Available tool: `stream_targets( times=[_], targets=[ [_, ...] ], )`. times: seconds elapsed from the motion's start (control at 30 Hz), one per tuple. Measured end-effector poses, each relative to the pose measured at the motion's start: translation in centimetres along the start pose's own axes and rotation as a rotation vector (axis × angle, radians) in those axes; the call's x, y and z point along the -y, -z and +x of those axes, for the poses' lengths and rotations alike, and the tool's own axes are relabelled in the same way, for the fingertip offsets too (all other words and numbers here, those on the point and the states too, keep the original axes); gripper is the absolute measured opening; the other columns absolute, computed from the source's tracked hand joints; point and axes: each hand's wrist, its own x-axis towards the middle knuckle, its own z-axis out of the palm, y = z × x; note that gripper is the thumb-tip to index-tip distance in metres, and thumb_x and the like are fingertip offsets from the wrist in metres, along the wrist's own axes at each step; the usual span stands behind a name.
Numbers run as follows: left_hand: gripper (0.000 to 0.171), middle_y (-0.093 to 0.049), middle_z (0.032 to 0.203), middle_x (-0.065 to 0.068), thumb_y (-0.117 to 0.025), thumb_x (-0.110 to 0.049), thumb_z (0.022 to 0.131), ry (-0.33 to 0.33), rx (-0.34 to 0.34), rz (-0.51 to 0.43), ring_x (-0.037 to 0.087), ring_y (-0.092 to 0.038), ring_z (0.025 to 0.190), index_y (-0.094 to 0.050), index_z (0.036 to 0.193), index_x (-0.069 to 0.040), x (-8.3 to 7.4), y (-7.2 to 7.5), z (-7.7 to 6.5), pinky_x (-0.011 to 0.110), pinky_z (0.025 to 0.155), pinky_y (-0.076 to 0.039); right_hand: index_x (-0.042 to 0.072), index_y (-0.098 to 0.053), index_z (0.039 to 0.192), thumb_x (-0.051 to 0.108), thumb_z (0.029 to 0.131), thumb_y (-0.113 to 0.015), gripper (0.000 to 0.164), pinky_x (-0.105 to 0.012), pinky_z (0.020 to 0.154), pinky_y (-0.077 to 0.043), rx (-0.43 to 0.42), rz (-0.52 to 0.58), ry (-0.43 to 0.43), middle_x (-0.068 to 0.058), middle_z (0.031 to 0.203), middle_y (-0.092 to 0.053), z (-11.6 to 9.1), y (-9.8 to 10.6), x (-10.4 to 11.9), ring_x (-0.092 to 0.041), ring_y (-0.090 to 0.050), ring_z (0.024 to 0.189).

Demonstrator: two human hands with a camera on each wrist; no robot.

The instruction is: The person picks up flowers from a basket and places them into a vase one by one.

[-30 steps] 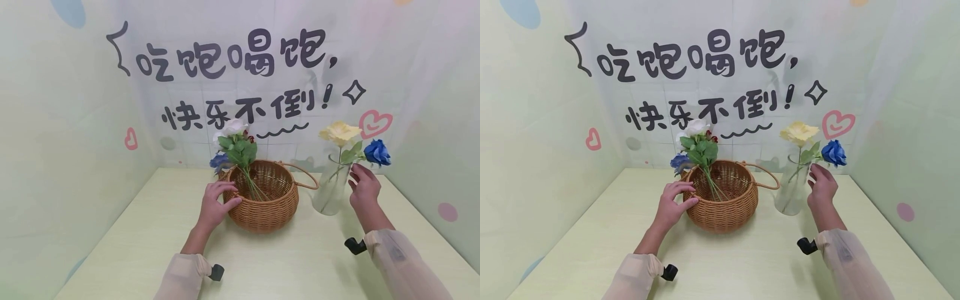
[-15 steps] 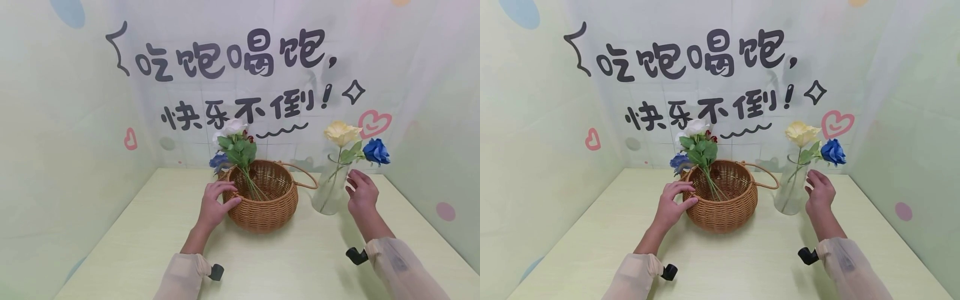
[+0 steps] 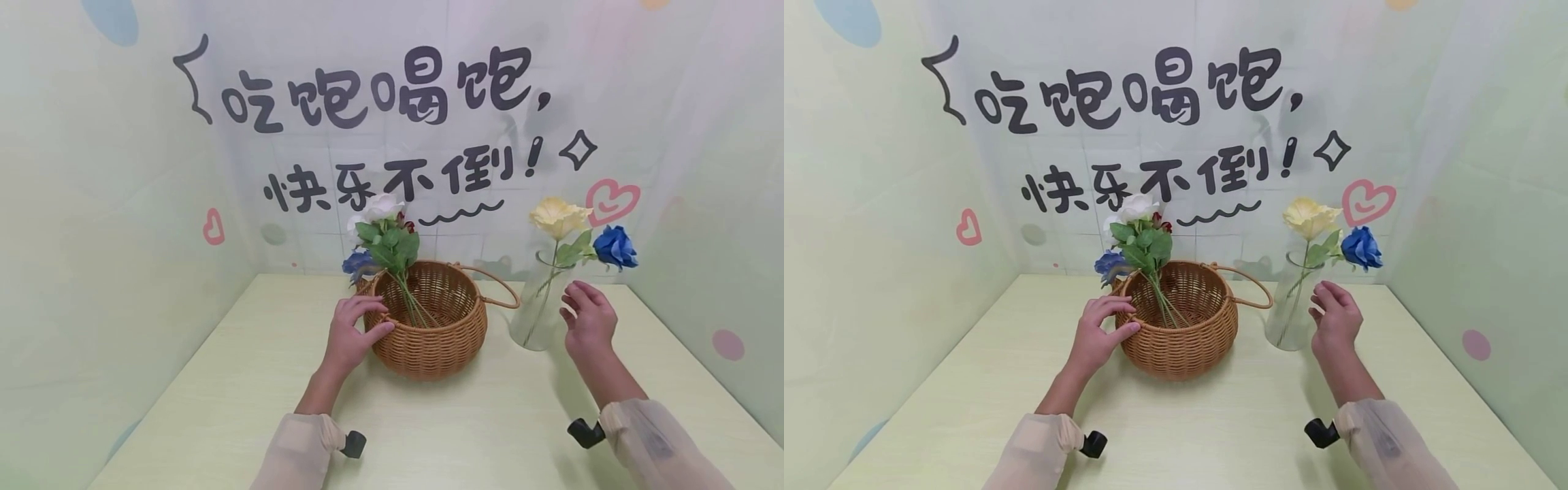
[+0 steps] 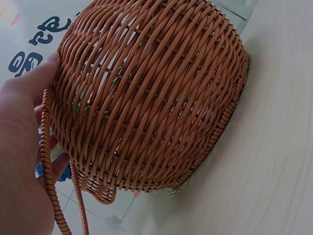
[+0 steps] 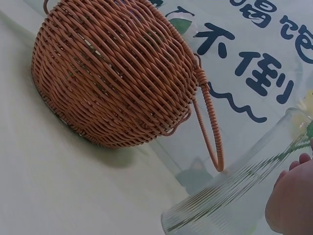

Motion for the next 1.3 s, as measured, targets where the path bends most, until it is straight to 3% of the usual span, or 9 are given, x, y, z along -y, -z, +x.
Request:
stream_targets(
  times=[0.4,0.63,1.3],
  targets=[
    [0.028,-0.065,0.119,-0.003,-0.083,-0.027,0.078,0.014,0.002,-0.002,0.02,-0.047,0.11,-0.073,0.099,-0.011,-0.1,-0.1,0.0,0.048,0.093,-0.037,0.006,-0.07,0.089,-0.003,0.085,-0.071,0.01,-0.025,0.056,-0.051,0.059,0.004,-0.003,-0.005,0.077,-0.068,-1.3,-0.9,-0.7,-0.015,-0.063,0.065],
    [0.025,-0.065,0.12,0.003,-0.083,-0.027,0.078,0.009,0.003,-0.001,0.02,-0.047,0.11,-0.073,0.098,-0.016,-0.1,-0.1,0.0,0.048,0.091,-0.037,0.004,-0.071,0.091,-0.006,0.089,-0.065,0.012,-0.024,0.056,-0.051,0.107,-0.015,0.021,-0.005,0.075,-0.068,-2.0,-1.9,-1.6,-0.013,-0.062,0.063],
    [0.026,-0.065,0.119,0.005,-0.082,-0.027,0.079,-0.007,0.003,0.013,0.022,-0.047,0.11,-0.073,0.099,-0.014,0.0,0.0,0.1,0.049,0.092,-0.037,0.005,-0.069,0.09,-0.005,0.089,-0.065,0.01,-0.023,0.054,-0.05,0.324,-0.065,0.083,-0.005,0.078,-0.065,-3.5,-6.3,-3.9,-0.014,-0.062,0.068]
  ],
)
